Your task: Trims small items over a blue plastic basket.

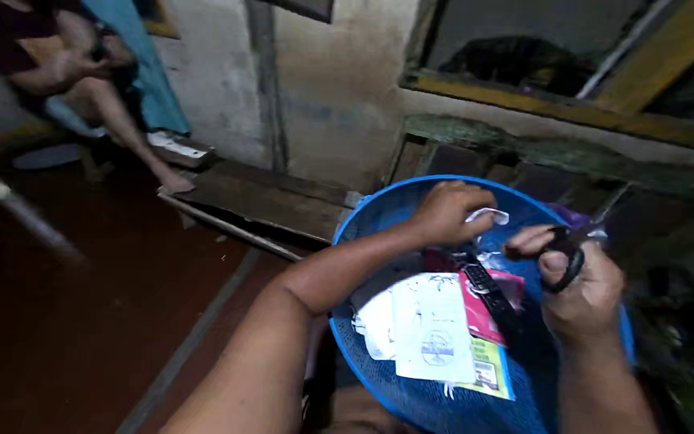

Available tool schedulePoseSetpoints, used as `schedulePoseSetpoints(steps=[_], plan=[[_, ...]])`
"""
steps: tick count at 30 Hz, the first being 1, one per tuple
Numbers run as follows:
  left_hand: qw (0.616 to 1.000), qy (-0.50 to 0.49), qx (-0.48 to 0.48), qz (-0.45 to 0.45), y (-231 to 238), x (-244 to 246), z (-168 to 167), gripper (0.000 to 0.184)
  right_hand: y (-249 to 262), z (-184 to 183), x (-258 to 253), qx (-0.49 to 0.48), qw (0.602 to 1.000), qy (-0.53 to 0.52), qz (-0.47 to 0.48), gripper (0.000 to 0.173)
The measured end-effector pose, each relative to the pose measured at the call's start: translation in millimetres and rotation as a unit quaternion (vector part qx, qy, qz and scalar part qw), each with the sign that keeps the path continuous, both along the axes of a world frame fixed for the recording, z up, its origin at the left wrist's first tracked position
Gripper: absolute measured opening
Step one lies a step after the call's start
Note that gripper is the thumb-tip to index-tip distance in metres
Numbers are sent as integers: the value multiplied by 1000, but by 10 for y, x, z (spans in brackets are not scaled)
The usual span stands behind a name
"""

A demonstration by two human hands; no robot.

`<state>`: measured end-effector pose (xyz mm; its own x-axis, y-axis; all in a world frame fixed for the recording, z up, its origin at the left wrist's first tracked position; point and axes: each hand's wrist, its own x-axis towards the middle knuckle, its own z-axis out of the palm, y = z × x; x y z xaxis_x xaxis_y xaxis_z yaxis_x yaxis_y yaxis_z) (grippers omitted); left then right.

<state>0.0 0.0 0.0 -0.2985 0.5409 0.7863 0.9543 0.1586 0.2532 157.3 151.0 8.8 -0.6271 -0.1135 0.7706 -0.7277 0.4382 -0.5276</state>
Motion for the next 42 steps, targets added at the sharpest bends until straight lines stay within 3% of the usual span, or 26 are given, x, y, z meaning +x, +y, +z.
schedulePoseSetpoints(steps=[3, 9, 13, 21, 33, 42], plan=[[994, -100, 21, -44, -140, -20, -52, 13, 215, -422, -33, 66, 988, -14, -138, 33], [960, -212, 113, -142, -194, 51, 213, 13, 221, -869, 22, 67, 969, -129, -199, 30], [933, -288, 104, -187, -133, 189, 327, 16, 228, -972, 81, 20, 969, -166, -182, 22], [908, -358, 71, -207, 13, 256, 209, 17, 289, -975, 132, -89, 967, -213, -105, 26], [874, -429, -2, -226, 63, 306, -12, 18, 211, -967, 111, -106, 968, -216, -75, 27], [870, -429, -40, -240, 75, 307, -33, 16, 241, -965, 105, -126, 965, -215, -79, 31]])
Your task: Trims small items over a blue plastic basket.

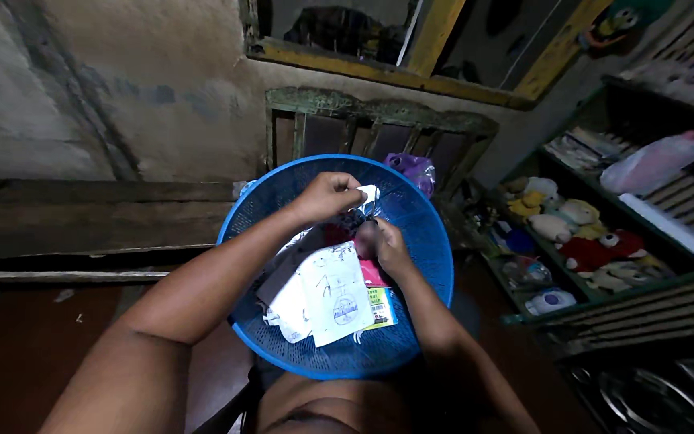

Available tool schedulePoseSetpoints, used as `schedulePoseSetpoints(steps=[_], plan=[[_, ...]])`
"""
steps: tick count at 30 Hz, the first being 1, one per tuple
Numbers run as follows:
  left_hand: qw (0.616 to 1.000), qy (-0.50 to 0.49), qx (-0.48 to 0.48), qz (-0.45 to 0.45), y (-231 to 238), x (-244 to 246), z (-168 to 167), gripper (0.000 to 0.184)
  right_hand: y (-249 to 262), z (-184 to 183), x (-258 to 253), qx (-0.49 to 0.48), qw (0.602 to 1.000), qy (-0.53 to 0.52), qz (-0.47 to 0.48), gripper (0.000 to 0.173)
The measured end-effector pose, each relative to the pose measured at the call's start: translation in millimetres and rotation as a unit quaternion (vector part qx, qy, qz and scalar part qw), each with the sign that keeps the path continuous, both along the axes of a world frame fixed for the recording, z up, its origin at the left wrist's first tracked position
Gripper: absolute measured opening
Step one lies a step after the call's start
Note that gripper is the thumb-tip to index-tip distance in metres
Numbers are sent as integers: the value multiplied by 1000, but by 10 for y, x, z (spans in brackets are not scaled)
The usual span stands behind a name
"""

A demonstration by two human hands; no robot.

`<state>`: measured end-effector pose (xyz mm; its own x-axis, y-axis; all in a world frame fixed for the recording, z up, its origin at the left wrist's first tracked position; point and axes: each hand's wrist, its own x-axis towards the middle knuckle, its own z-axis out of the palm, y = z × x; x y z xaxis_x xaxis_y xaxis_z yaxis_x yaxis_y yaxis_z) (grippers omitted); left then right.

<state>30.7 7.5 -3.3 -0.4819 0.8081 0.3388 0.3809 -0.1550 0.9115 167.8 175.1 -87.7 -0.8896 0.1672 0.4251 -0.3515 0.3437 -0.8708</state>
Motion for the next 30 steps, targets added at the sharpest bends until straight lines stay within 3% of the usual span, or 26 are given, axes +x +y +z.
schedulePoseSetpoints(steps=[10, 18, 30], plan=[[997, -54, -8, -46, -35, -8, 54, 16, 15, -6, 9, -37, 999, -6, 12, 27], [998, 20, -48, -22, -99, -120, 159, 17, 58, -14, 34, -36, 999, -23, 23, 26], [994, 49, -95, -16, -151, -177, 191, 16, 43, 10, 63, -11, 998, -65, 11, 27]])
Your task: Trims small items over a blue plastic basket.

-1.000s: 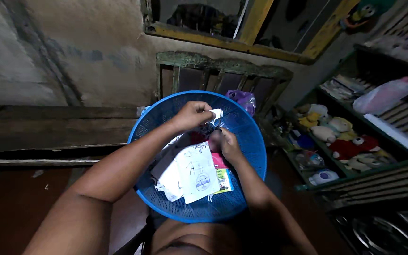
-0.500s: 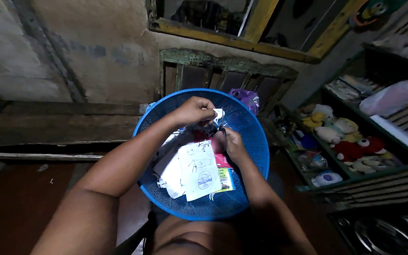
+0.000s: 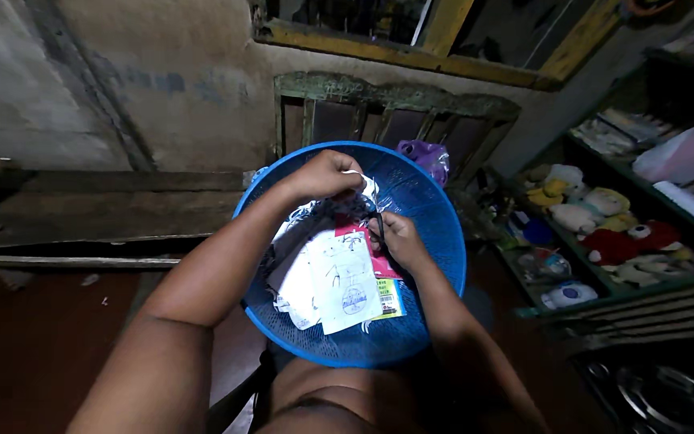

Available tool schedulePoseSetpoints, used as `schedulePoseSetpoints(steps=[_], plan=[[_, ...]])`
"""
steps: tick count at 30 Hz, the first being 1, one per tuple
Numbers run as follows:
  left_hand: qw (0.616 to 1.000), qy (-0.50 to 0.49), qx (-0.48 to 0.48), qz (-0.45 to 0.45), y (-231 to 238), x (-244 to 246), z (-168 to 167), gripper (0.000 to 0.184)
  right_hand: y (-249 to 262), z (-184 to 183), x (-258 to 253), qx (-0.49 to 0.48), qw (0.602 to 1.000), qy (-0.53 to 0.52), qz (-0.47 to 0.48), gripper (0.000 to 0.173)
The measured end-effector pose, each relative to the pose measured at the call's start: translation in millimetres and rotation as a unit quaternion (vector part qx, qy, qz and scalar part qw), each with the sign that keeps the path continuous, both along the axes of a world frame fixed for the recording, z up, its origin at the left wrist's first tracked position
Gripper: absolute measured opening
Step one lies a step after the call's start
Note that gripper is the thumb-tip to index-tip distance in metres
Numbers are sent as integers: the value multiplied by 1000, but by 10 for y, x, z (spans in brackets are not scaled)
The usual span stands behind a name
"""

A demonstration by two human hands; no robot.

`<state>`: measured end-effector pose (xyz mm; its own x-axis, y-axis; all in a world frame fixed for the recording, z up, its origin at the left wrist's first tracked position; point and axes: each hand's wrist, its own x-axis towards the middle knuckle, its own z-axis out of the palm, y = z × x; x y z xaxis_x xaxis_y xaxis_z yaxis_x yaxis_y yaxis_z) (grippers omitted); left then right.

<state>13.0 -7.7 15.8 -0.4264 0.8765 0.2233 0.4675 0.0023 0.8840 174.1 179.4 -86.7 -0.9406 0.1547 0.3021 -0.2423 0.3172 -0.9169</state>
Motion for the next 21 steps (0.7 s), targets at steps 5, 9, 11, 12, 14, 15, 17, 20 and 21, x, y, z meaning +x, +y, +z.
schedulePoseSetpoints(steps=[5, 9, 11, 12, 14, 15, 17, 20, 21], plan=[[999, -12, 39, 29, 1, -36, -5, 16, -17, -8, 3, -8, 1000, 2, -9, 26], [998, -34, 50, 22, 50, 49, 30, 17, 18, -8, -11, -40, 999, 28, 18, 26], [998, 2, 55, 19, 110, 68, 57, 16, 11, 110, -10, -53, 997, 46, 20, 28], [997, 47, 65, 21, 150, 48, 72, 15, 8, 181, -6, -55, 997, 54, 9, 29], [981, 172, 80, 41, 231, -17, 168, 16, 6, 340, 21, -47, 997, 64, -16, 33], [968, 230, 80, 58, 276, -50, 253, 18, 16, 420, 27, -39, 997, 68, -28, 33], [942, 320, 55, 84, 403, -124, 430, 23, 94, 533, -24, -43, 994, 92, -35, 32], [930, 363, 13, 54, 662, -298, 553, 29, 249, 634, -78, -49, 992, 109, -49, 31], [935, 352, 15, 43, 742, -365, 535, 27, 277, 666, -53, -49, 991, 105, -61, 31]])
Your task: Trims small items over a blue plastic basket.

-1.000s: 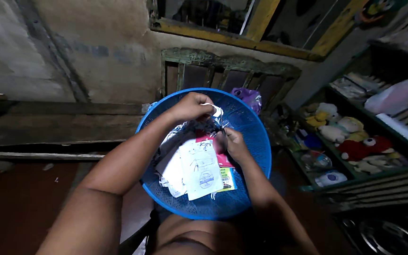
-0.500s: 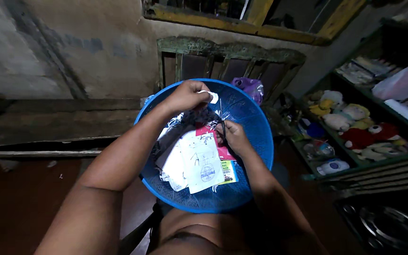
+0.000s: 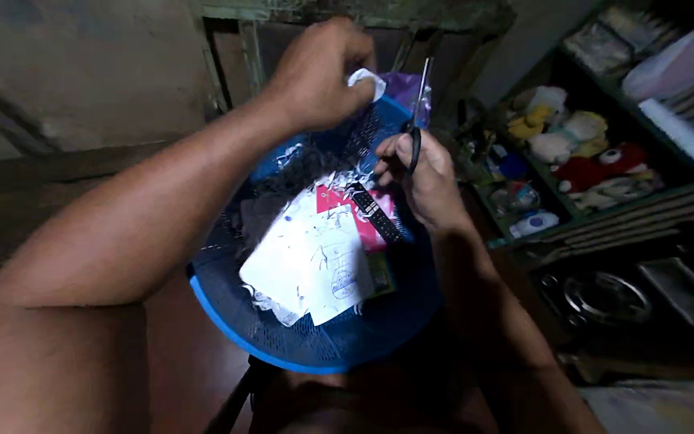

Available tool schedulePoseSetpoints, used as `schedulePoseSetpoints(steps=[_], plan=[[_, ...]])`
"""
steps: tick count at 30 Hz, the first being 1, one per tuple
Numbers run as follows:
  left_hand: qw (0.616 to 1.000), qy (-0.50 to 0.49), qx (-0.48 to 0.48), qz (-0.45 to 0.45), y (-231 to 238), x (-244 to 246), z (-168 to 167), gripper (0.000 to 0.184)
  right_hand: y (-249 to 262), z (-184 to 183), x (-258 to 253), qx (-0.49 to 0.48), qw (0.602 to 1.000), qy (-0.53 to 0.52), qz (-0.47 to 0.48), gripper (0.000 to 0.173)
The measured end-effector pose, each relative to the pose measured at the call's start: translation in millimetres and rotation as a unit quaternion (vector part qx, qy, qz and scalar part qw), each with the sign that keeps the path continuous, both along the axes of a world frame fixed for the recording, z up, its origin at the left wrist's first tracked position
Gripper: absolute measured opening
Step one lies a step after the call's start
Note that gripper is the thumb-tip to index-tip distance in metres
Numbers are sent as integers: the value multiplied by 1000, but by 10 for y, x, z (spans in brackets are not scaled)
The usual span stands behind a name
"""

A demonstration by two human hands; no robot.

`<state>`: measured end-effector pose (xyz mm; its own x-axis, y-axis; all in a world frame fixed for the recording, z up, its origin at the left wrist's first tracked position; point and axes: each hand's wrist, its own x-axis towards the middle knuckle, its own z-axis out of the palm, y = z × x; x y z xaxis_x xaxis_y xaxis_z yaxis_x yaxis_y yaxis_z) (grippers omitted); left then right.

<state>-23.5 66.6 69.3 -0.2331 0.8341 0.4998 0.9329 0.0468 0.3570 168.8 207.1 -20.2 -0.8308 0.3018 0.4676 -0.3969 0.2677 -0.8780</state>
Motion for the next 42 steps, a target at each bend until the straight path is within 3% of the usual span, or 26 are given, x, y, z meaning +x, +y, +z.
schedulePoseSetpoints(steps=[3, 6, 10, 15, 21, 25, 29, 36, 42], plan=[[998, -55, 15, -24, 148, -139, -212, 22, -55, 132, 284, 9, 997, -58, -54, 31], [998, -60, 30, -9, 196, -335, -388, 25, -3, 236, 327, 11, 995, -66, -70, 41], [992, -122, 34, 11, 87, -275, -297, 22, -99, 254, 145, -61, 993, -52, -83, 52], [995, -70, 72, 22, -201, -71, -478, 29, -653, 168, 160, -69, 995, -56, -37, 55], [971, -138, 196, -16, -357, 126, -396, 18, -705, -88, 184, 29, 997, -67, -30, 37], [944, -272, 147, -116, -381, 525, -409, 16, -658, -337, 388, 69, 994, -65, -50, 33], [923, -333, 106, -160, -331, 583, -494, 17, -580, -598, 510, 36, 994, -93, -49, 34], [917, -344, 81, -186, -255, 557, -513, 16, -505, -749, 513, 15, 993, -101, -57, 36], [912, -373, 18, -172, -252, 562, -749, 16, -508, -703, 542, 36, 995, -80, -51, 36]])
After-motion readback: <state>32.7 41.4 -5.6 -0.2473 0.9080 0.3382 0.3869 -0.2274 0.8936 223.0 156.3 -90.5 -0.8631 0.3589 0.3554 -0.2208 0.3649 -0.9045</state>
